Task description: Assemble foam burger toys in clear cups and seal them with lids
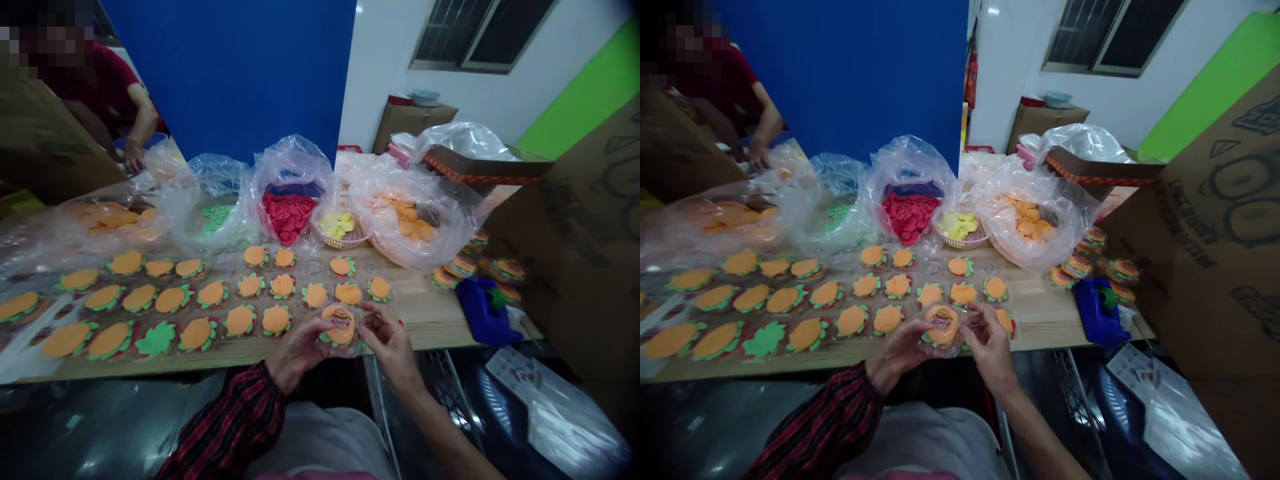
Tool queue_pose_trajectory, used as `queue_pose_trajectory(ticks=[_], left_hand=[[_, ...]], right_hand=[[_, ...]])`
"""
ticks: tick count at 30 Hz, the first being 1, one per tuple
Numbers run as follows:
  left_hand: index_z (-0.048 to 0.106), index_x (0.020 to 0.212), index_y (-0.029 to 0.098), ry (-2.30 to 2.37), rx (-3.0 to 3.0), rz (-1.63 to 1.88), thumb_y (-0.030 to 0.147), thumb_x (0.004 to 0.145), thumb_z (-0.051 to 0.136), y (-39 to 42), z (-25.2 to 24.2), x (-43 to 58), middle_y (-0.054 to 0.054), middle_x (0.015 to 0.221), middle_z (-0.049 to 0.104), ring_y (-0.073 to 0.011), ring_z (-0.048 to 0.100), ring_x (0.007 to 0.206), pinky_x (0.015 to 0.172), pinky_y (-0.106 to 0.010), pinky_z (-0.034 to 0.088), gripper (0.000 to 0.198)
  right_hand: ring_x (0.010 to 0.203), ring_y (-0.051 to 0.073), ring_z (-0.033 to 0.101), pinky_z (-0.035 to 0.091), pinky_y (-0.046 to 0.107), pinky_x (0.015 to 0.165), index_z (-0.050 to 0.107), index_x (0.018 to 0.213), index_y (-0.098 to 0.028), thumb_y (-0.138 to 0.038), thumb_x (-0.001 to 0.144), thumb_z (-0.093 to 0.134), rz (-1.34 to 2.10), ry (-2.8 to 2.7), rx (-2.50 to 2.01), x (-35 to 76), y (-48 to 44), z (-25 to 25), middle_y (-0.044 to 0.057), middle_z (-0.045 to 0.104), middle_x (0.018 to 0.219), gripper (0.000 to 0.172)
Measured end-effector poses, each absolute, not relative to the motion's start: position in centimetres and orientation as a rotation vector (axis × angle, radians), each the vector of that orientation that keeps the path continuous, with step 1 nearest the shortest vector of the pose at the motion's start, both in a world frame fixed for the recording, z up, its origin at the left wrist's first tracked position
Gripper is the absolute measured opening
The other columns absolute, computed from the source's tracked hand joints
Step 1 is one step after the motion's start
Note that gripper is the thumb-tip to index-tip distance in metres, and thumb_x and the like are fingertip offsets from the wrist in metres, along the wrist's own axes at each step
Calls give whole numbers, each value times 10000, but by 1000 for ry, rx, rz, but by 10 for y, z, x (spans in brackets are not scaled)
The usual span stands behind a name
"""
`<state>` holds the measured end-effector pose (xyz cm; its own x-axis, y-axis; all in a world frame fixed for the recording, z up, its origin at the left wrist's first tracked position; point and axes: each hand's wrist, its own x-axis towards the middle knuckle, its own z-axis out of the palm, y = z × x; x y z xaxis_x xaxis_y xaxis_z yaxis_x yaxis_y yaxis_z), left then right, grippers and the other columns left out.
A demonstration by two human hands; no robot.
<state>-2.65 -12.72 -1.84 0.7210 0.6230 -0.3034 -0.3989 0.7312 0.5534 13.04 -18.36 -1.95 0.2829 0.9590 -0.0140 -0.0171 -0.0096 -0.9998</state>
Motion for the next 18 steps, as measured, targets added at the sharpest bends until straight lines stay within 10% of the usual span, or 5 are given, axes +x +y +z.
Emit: queue_pose_trajectory(ticks=[9, 18], left_hand=[[611, 1002, 124, 650, 681, 666, 180, 648, 675, -138, -22, -18, -96, 908, 645, -202, 610, 745, 593, -315, 525, 365], [611, 1025, 122, 690, 874, 716, 123, 644, 661, -146, -24, -16, -109, 1007, 650, -219, 592, 905, 806, -313, 452, 385]], right_hand=[[647, 135, 531, 438, 242, 565, 631, 927, -175, -435, 699, 691, 1365, -839, -1265, 147, -177, -25, 14, 606, 753, 351], [542, 111, 456, 403, 230, 510, 544, 673, -180, -505, 676, 678, 1285, -873, -1334, 148, -187, -29, -26, 505, 595, 352]])
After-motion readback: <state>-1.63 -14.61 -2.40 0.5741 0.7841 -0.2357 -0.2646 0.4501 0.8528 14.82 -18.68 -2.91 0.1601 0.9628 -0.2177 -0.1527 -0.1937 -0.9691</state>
